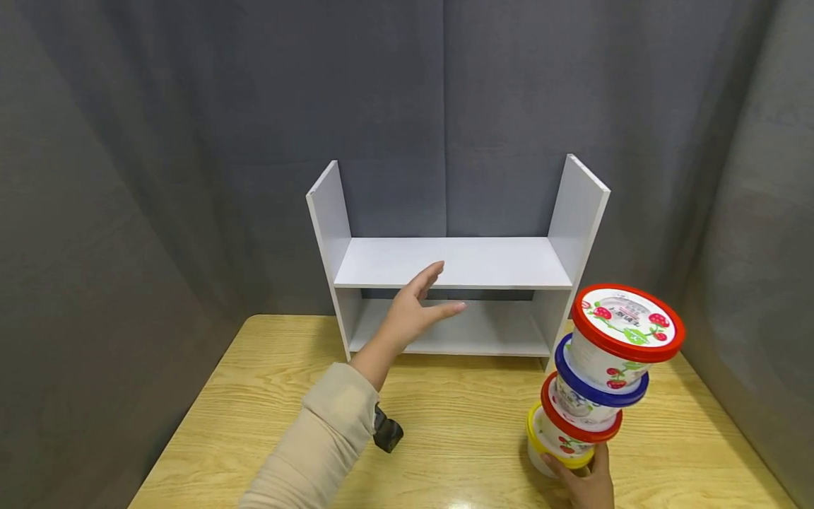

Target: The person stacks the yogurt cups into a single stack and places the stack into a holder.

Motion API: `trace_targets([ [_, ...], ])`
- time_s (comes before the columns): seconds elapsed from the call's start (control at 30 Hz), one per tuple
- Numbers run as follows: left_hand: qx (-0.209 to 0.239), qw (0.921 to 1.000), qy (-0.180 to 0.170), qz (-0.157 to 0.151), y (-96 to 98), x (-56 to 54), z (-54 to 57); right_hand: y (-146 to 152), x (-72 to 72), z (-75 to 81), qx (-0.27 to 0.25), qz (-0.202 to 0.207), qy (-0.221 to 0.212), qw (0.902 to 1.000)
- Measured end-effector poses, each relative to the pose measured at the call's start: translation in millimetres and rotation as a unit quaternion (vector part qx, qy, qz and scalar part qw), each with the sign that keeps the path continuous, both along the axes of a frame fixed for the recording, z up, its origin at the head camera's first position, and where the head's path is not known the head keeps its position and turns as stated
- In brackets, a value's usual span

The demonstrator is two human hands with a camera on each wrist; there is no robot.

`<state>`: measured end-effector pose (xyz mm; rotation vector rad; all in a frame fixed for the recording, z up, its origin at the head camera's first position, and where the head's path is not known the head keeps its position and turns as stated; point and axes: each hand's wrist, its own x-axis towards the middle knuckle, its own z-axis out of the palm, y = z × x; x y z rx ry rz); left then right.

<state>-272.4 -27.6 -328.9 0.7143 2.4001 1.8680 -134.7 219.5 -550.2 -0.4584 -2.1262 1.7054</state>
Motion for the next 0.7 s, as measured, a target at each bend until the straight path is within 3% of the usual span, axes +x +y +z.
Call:
trace_targets([
  [0.2,0.017,0.9991,-0.018,0.034,-28.1,-4.8,-11.2,0.8,0.8,-5.2,0.038,-0.021,-0.016,0.9989],
  [0.47,0.056,0.9922,-0.054,0.097,-66.8,-10.7,-17.2,-2.6,1.7,0.6,-0.015,-0.021,-0.071,0.9972],
  [0.7,0.083,0.9833,-0.058,0.152,-87.7,-18.2,-16.4,-0.7,1.4,2.0,-0.025,-0.038,-0.057,0.9974],
])
